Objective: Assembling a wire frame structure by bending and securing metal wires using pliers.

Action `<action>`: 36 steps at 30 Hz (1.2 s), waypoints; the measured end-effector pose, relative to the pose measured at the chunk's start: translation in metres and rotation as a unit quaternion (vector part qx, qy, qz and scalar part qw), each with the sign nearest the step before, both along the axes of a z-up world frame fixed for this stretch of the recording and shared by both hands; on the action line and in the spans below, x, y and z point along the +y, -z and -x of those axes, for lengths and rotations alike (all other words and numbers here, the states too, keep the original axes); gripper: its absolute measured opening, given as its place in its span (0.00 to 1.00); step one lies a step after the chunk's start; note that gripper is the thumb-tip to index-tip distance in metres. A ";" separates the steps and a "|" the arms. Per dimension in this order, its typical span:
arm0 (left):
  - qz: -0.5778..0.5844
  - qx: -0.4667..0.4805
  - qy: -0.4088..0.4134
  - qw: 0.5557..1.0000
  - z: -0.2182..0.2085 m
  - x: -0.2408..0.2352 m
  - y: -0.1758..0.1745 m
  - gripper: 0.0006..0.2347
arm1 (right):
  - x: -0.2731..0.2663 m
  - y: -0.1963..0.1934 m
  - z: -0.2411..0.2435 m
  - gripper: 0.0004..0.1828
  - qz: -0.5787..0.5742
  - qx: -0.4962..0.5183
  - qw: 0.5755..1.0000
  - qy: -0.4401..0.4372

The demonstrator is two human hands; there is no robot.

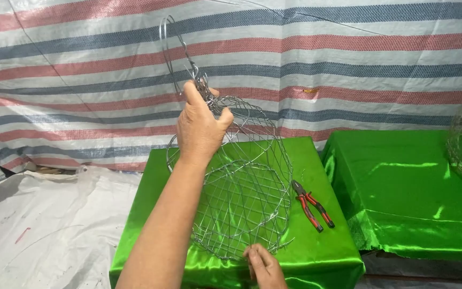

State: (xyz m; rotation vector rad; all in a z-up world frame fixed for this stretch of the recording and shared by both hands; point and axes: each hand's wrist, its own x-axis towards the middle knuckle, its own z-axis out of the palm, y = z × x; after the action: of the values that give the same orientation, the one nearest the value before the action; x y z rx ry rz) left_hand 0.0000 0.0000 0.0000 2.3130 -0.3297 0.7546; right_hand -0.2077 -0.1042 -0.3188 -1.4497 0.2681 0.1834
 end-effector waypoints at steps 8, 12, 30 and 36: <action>-0.021 -0.063 0.014 0.998 -0.004 0.003 0.013 0.21 | -0.004 0.026 0.002 0.22 0.002 -0.041 0.999 0.024; -0.009 -0.042 0.014 0.999 -0.003 0.001 0.010 0.23 | 0.004 -0.003 0.018 0.28 0.072 -0.080 0.985 0.135; 0.106 -0.030 0.120 0.987 -0.007 0.000 -0.002 0.09 | -0.018 -0.084 0.009 0.33 -0.011 0.023 0.998 -0.065; 0.078 -0.057 0.106 0.990 -0.015 -0.001 0.005 0.11 | -0.017 -0.071 0.007 0.28 -0.020 0.012 0.999 -0.026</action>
State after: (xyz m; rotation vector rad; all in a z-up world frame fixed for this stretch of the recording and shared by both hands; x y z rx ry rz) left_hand 0.0148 -0.0013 -0.0055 2.0547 -0.5400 0.7773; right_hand -0.2143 -0.1213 -0.2476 -1.4161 0.2443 0.2479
